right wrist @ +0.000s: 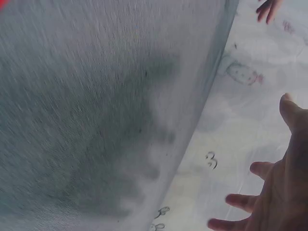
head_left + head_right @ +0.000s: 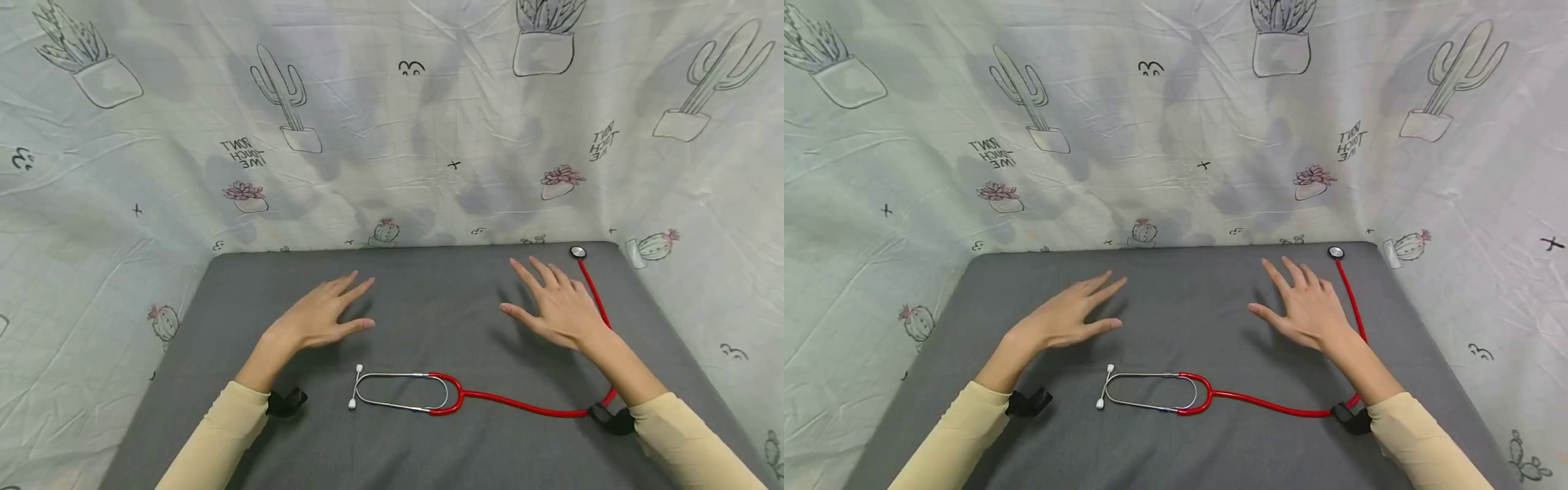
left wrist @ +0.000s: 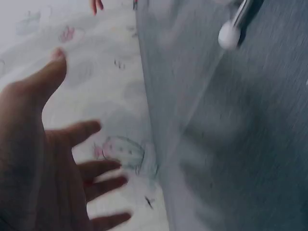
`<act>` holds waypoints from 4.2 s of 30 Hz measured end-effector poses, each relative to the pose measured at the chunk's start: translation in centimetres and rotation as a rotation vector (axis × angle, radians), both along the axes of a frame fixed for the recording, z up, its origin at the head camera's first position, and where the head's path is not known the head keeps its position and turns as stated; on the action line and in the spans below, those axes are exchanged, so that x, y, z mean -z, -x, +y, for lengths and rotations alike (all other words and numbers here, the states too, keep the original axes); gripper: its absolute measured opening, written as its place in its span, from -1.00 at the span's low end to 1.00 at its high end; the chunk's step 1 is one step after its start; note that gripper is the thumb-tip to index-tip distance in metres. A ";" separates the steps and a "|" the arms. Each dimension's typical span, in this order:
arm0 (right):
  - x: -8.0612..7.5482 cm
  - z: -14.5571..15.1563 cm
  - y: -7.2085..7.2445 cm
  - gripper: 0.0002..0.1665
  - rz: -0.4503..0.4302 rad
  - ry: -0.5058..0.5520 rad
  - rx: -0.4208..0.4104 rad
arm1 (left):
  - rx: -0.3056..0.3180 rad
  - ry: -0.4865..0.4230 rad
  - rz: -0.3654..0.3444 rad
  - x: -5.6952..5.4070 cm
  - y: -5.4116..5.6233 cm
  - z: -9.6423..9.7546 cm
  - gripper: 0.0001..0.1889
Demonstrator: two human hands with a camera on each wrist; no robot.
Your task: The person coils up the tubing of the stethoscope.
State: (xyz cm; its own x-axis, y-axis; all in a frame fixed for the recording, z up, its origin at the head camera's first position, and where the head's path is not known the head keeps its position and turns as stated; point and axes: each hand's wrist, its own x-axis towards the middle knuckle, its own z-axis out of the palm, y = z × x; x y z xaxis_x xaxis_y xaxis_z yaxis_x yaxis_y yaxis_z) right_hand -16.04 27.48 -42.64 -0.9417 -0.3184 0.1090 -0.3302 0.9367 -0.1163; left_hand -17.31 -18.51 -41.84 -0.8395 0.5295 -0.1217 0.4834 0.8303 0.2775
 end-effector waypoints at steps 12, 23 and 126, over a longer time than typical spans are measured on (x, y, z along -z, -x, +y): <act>0.7 -1.2 -7.2 -0.29 -0.191 0.099 -0.098 | 0.307 -0.027 -0.054 3.3 -6.8 3.3 -0.28; 3.3 1.8 -11.3 -0.61 -0.361 0.225 -0.230 | 0.339 -0.101 0.001 4.2 -8.2 2.1 -0.48; -0.7 -14.6 -5.8 -0.87 0.173 0.388 -0.550 | -0.040 -0.499 0.493 -0.3 -1.2 5.4 -0.82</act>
